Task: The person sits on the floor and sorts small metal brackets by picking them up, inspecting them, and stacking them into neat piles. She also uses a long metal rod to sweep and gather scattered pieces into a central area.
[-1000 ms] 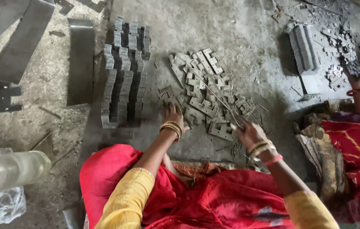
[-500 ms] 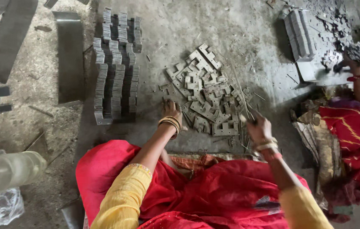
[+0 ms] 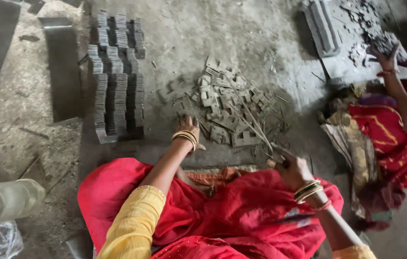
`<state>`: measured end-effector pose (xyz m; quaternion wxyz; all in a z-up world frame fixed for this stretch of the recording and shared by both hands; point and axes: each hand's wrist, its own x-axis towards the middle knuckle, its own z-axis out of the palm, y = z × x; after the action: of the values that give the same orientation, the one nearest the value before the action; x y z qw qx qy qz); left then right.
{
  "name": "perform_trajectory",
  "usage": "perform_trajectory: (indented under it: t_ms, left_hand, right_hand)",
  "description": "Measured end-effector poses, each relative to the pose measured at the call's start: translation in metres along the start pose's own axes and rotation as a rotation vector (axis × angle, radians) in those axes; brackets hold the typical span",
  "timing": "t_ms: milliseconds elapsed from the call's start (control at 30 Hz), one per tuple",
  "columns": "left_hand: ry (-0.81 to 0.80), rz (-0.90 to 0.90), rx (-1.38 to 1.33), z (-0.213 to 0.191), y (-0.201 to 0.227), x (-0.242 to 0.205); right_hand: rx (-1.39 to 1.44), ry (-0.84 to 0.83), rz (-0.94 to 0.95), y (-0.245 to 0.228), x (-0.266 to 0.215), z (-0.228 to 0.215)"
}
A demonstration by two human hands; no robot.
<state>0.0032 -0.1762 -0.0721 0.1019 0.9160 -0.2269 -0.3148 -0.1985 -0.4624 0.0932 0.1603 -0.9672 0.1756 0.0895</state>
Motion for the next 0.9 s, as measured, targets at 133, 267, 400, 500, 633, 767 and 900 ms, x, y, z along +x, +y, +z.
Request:
perform_trajectory:
  t_ms: [133, 267, 400, 500, 633, 767, 900]
  left_hand:
    - [-0.042, 0.017, -0.078, -0.008, -0.002, -0.017]
    - [0.017, 0.029, -0.207, -0.030, -0.006, -0.063]
    - [0.226, 0.097, -0.445, -0.045, -0.023, -0.109]
    - [0.393, 0.155, -0.742, -0.038, -0.037, -0.118]
    - [0.379, 0.097, -1.268, -0.021, -0.042, -0.084]
    - [0.362, 0.056, -1.465, 0.003, -0.035, -0.030]
    - [0.286, 0.110, -1.448, 0.023, -0.027, 0.007]
  right_hand:
    - [0.309, 0.156, 0.015, 0.035, 0.011, 0.006]
    - [0.371, 0.399, 0.157, 0.080, 0.064, 0.012]
    - [0.190, 0.538, 0.119, 0.126, 0.111, 0.015]
    - [0.216, 0.490, 0.301, 0.151, 0.126, 0.015]
    - [-0.258, 0.420, 0.302, 0.161, 0.135, 0.017]
    - [-0.512, -0.067, 0.121, 0.121, 0.145, 0.061]
    - [-0.397, 0.022, -0.556, 0.061, 0.133, 0.111]
